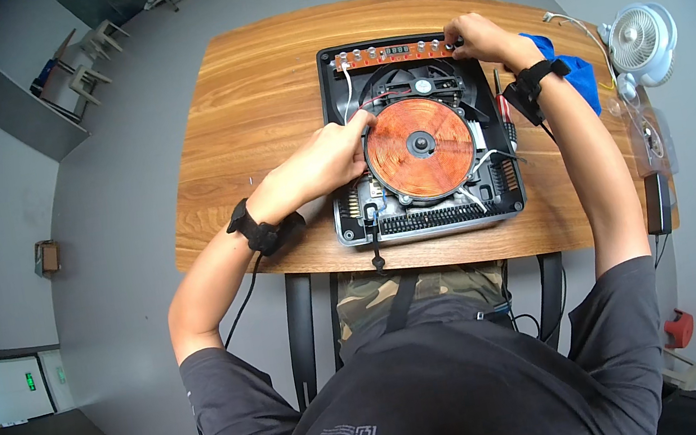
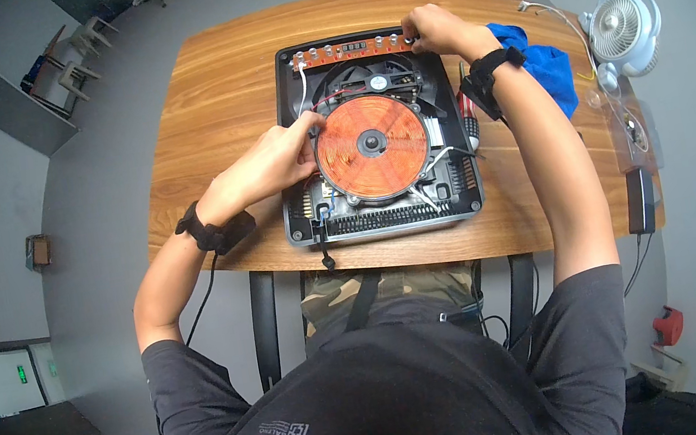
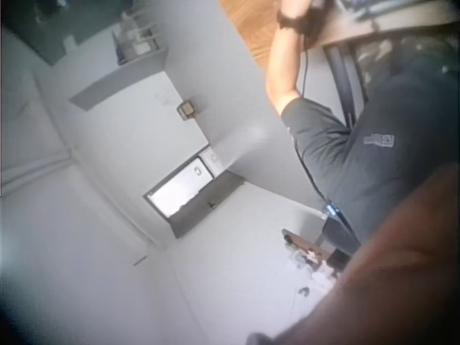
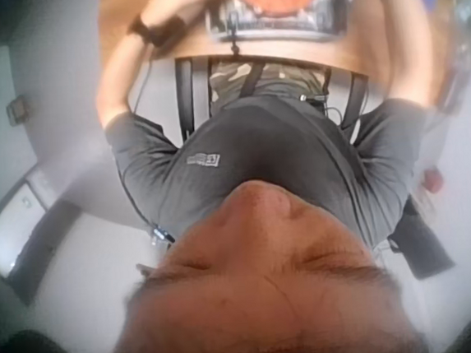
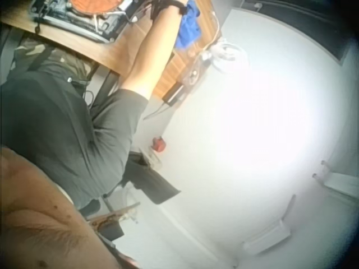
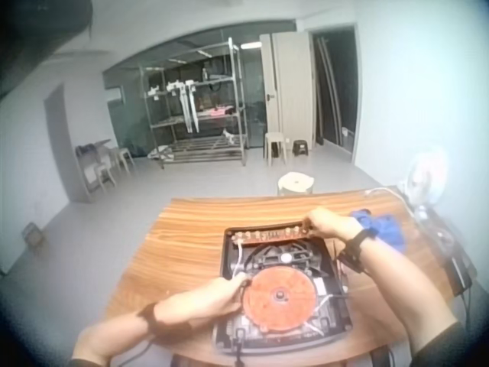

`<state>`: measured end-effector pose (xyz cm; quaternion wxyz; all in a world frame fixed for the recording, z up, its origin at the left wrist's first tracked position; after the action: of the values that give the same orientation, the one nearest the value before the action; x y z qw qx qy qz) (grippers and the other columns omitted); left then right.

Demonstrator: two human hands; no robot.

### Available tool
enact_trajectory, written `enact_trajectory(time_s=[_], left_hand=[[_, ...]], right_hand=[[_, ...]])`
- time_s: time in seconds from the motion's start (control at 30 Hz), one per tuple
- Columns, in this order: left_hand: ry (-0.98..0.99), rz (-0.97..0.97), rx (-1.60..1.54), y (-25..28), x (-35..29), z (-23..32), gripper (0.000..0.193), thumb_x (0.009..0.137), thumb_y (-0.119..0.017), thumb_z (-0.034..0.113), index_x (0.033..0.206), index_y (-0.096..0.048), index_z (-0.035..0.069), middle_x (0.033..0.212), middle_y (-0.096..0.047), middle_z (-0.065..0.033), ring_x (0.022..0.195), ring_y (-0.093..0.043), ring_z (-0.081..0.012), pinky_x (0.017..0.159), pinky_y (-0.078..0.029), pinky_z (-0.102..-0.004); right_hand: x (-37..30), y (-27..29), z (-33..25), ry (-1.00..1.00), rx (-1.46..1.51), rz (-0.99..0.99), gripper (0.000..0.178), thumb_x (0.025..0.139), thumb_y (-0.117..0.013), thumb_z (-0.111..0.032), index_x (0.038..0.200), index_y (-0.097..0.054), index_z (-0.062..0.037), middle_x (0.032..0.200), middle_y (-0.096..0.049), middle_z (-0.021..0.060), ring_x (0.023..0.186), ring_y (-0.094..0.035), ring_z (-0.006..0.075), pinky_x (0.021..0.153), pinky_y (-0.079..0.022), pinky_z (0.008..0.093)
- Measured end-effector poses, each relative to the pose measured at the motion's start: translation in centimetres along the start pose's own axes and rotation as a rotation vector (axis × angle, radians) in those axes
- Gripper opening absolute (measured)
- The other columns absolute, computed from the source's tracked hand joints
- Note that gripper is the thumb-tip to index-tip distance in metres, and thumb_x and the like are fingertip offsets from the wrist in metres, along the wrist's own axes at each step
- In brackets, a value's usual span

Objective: The person cleans a small black fan with a blue cloth, then installs it into a disassembled electronic device. They connect wires, use a screwdriver to secure components, and attach a circuit board to the device.

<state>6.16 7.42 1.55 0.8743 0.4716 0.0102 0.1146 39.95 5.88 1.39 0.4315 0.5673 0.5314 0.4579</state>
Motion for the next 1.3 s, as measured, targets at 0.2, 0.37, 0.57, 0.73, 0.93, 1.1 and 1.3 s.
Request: enact_trajectory(time_s=[0.2, 0.37, 0.57, 0.73, 0.93, 1.1, 1.3], left_hand=[[-0.023, -0.017, -0.013, -0.2, 0.14, -0.2, 0.055, 0.08, -0.069, -0.002, 0.13, -0.048, 0.0, 0.066, -0.061, -0.0133, 0.062, -0.066, -0.0299, 0.06, -0.052, -0.0397], [-0.024, -0.055, -0.02, -0.04, 0.53, 0.03, 0.056, 0.081, -0.071, 0.0, 0.131, -0.048, 0.0, 0.067, -0.063, -0.014, 0.064, -0.068, -0.0307, 0.062, -0.053, -0.0398], [-0.007, -0.08, -0.037, 0.06, 0.88, 0.01, 0.06, 0.081, -0.072, 0.001, 0.135, -0.046, -0.001, 0.069, -0.065, -0.0153, 0.066, -0.069, -0.0312, 0.063, -0.054, -0.0395], [0.015, -0.116, -0.067, 0.06, 0.88, -0.21, 0.063, 0.082, -0.073, 0.001, 0.138, -0.045, 0.0, 0.071, -0.065, -0.0162, 0.068, -0.069, -0.0312, 0.064, -0.054, -0.0393], [-0.003, -0.11, -0.049, -0.18, 0.93, -0.33, 0.065, 0.083, -0.074, 0.004, 0.14, -0.044, 0.001, 0.069, -0.064, -0.0156, 0.065, -0.069, -0.0315, 0.063, -0.054, -0.0395], [-0.012, -0.065, -0.067, -0.61, 0.91, -0.79, 0.071, 0.083, -0.075, 0.004, 0.146, -0.041, 0.001, 0.067, -0.063, -0.0153, 0.064, -0.069, -0.0298, 0.062, -0.054, -0.0386], [0.07, -0.023, -0.098, -0.54, 1.01, -0.91, 0.077, 0.078, -0.078, 0.002, 0.146, -0.042, -0.001, 0.072, -0.067, -0.0137, 0.068, -0.07, -0.0246, 0.064, -0.055, -0.0362]], right_hand=[[-0.06, 0.03, -0.07, -0.015, 0.002, -0.003, 0.028, 0.074, -0.083, -0.008, 0.1, -0.074, -0.0026, 0.099, -0.075, 0.0179, 0.097, -0.071, 0.0359, 0.084, -0.056, 0.0423], [-0.19, 0.01, 0.26, 0.002, 0.006, 0.001, 0.027, 0.074, -0.083, -0.009, 0.1, -0.074, -0.0025, 0.099, -0.075, 0.018, 0.097, -0.071, 0.0361, 0.084, -0.056, 0.0427], [-0.02, -0.27, 0.49, 0.009, 0.011, 0.014, 0.028, 0.073, -0.082, -0.009, 0.1, -0.074, -0.0031, 0.099, -0.075, 0.018, 0.098, -0.071, 0.0363, 0.084, -0.056, 0.0428], [-0.04, -0.3, 0.68, 0.012, 0.021, 0.017, 0.029, 0.073, -0.083, -0.009, 0.099, -0.074, -0.0032, 0.098, -0.075, 0.0175, 0.097, -0.07, 0.0359, 0.084, -0.056, 0.0428], [-0.16, -0.19, 0.47, 0.009, 0.016, 0.026, 0.028, 0.073, -0.082, -0.009, 0.099, -0.073, -0.0029, 0.096, -0.074, 0.0182, 0.096, -0.07, 0.0363, 0.083, -0.056, 0.0433], [-0.22, 0.06, 0.15, 0.015, 0.031, 0.025, 0.028, 0.073, -0.082, -0.009, 0.098, -0.073, -0.0024, 0.097, -0.074, 0.0191, 0.096, -0.07, 0.0369, 0.083, -0.055, 0.0438], [-0.45, 0.11, 0.07, -0.041, 0.014, -0.026, 0.032, 0.075, -0.082, -0.007, 0.105, -0.072, -0.0007, 0.104, -0.074, 0.0181, 0.102, -0.069, 0.0359, 0.089, -0.054, 0.042]])
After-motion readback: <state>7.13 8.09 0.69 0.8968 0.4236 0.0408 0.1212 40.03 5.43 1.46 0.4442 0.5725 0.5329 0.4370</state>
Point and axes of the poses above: each hand's wrist, its own x-axis towards the middle knuckle, its own y-axis out of the back of the hand, z = x × y, the point moved 5 cm from there along x, towards the middle knuckle
